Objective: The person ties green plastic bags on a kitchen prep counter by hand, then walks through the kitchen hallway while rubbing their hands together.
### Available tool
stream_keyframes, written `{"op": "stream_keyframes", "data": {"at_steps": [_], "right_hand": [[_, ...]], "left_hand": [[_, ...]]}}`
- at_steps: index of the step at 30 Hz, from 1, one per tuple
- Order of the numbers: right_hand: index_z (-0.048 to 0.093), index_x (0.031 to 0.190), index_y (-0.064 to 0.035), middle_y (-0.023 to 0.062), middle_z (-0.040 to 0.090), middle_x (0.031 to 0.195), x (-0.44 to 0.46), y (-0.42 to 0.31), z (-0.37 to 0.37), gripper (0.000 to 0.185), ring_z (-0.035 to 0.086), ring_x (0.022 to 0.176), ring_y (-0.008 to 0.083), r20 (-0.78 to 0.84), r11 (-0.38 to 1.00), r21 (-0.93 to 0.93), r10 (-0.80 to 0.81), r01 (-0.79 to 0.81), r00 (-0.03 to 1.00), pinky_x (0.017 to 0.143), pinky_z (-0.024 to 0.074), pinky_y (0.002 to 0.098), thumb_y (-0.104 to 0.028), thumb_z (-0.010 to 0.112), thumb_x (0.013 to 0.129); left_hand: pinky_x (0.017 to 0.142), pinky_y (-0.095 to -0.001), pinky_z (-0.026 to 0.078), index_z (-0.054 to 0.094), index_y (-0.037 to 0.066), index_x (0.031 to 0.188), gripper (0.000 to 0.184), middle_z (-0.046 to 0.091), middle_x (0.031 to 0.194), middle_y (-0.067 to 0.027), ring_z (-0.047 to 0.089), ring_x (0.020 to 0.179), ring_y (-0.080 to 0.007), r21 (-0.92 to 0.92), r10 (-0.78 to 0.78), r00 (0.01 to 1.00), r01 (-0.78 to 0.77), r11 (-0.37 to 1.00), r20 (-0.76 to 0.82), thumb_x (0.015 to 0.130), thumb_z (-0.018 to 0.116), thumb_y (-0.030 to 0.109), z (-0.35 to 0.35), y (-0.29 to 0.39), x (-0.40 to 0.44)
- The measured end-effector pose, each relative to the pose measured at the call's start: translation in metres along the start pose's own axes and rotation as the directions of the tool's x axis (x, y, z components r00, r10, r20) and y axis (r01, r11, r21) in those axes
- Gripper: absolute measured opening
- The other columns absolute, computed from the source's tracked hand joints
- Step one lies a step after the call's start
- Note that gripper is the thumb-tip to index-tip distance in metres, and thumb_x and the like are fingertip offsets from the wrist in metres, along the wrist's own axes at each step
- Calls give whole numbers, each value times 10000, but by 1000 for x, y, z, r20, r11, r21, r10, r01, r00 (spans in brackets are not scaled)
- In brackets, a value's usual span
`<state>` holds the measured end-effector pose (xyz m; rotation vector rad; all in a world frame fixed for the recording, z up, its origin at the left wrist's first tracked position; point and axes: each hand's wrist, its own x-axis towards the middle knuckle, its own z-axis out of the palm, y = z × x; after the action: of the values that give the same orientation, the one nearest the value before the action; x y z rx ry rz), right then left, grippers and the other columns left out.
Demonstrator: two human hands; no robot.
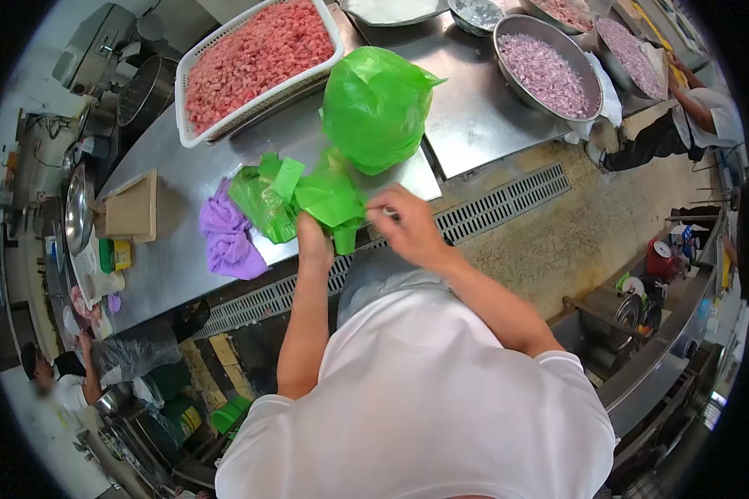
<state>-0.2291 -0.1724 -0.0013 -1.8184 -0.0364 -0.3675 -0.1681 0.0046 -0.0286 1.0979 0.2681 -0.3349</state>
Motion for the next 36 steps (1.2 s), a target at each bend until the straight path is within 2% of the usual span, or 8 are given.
{"op": "stream_keyframes", "data": {"at_steps": [5,9,13,17,26,30,32,36], "right_hand": [[564,1141,27,196,667,943,9,10,11,389,637,849,434,98,922,-293,-233,252,968,762,532,425,-76,719,800],[582,1117,49,194,692,1064,6,34,-1,321,702,881,321,45,961,29,275,-276,961,766,550,398,-110,704,865],[574,1214,14,127,682,1082,-12,78,-21,313,684,926,226,337,280,624,746,-730,574,751,566,397,-162,640,963],[585,1218,-15,82,679,1053,-50,122,-38,297,664,898,196,157,371,561,830,-740,535,745,545,359,-174,623,970],[625,927,-50,4,637,824,-65,116,-71,125,574,726,93,21,646,318,727,-694,687,633,467,286,-173,648,922],[569,808,-47,-10,580,719,-54,97,-65,165,510,654,67,-45,760,44,650,-648,759,574,415,273,-135,687,882],[557,777,-40,-11,551,689,-49,83,-50,193,480,638,71,-68,817,217,559,-535,826,563,400,278,-121,712,858],[536,746,-37,-10,516,664,-38,58,-27,244,450,625,80,-19,906,133,408,-402,913,556,392,285,-115,756,815]], "left_hand": [[949,-379,443,573,46,1235,372,620,1197,-69,576,1109,-206,97,41,994,-51,994,106,1015,457,323,25,11,-13],[788,-398,477,649,-29,1007,369,670,940,-131,625,903,-191,511,164,980,-200,836,115,975,519,315,27,-10,17],[727,-499,450,618,-103,821,364,630,786,-299,628,782,-406,849,307,924,-342,404,226,890,533,243,38,-39,49],[768,-540,445,621,-100,818,299,619,856,-343,572,854,-529,879,306,902,-390,276,304,830,516,180,18,-83,86],[804,-510,449,620,-94,834,310,633,915,-321,586,891,-481,850,289,899,-415,324,329,836,527,202,15,-88,85],[813,-449,451,642,-66,898,311,669,908,-208,601,877,-356,775,140,982,-184,605,124,841,555,226,8,-79,81],[813,-417,451,655,-42,964,320,676,935,-133,598,874,-281,559,-73,997,77,826,-30,841,566,240,-14,-90,82],[849,-354,460,639,-12,1127,385,655,1062,-86,602,968,-200,425,-293,909,149,893,297,898,605,295,41,-38,-5]]}}
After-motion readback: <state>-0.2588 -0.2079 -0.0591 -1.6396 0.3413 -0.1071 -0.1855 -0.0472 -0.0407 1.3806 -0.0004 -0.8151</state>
